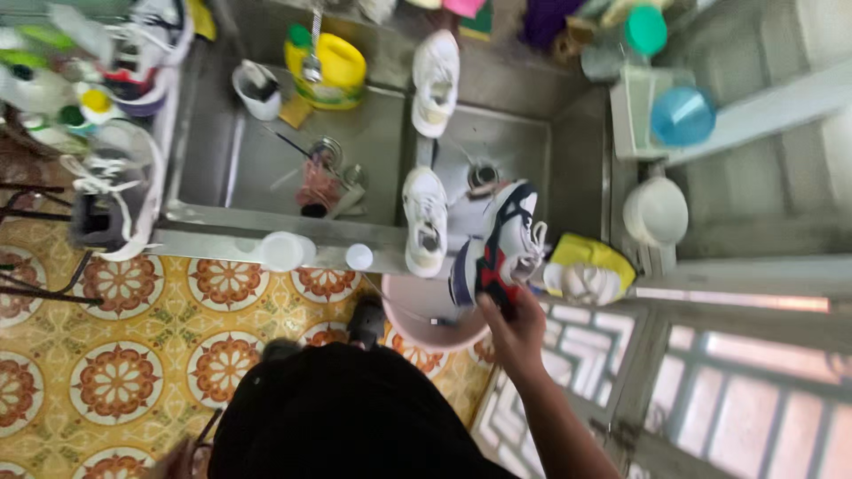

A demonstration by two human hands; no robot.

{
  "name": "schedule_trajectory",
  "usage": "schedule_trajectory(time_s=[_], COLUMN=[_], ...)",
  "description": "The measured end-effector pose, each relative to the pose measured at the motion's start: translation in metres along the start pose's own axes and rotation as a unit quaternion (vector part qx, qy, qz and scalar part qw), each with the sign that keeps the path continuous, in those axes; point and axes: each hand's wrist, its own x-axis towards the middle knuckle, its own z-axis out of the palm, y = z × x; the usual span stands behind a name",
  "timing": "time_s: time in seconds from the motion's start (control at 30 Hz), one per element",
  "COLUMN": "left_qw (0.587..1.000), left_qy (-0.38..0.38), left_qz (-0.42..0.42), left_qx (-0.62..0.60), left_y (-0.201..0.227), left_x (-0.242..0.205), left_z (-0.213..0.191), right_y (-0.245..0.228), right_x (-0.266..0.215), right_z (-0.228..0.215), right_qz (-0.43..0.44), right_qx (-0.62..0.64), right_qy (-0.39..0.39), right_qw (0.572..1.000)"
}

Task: The person cleans and maintains sneakers by hand using a small brush and cleaning solution, working around the soles and upper materials over a sink area.

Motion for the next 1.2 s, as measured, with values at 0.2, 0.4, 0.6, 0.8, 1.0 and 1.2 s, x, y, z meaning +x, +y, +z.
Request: schedule_trajectory(time_s=[0.2, 0.4, 0.6, 0.8, 1.0, 1.2], left_qw=[0.97, 0.795, 0.829, 0.907, 0.915, 0.912], left_qy=[0.065, -0.176, -0.106, -0.078, -0.064, -0.09], left_qz=[0.175, 0.15, 0.132, 0.192, 0.156, 0.164], left_qx=[-0.157, -0.56, -0.532, -0.366, -0.366, -0.365], left_y=[0.13, 0.221, 0.192, 0.152, 0.136, 0.112], left_x=[0.104, 0.157, 0.143, 0.121, 0.126, 0.129], left_z=[0.001, -0.027, -0.06, -0.097, -0.13, -0.15], right_y=[0.002, -0.03, -0.073, -0.172, -0.205, -0.209], right_x=[-0.009, -0.03, -0.043, -0.063, -0.099, -0.12], right_z=[-0.02, 0.04, 0.096, 0.198, 0.265, 0.287], right_qz=[-0.131, -0.137, -0.236, -0.144, -0.088, -0.065], right_qx=[0.117, 0.182, 0.047, -0.027, -0.05, -0.068], right_qy=[-0.14, -0.324, -0.33, -0.293, -0.375, -0.368], right_qw=[0.975, 0.918, 0.913, 0.945, 0.921, 0.925])
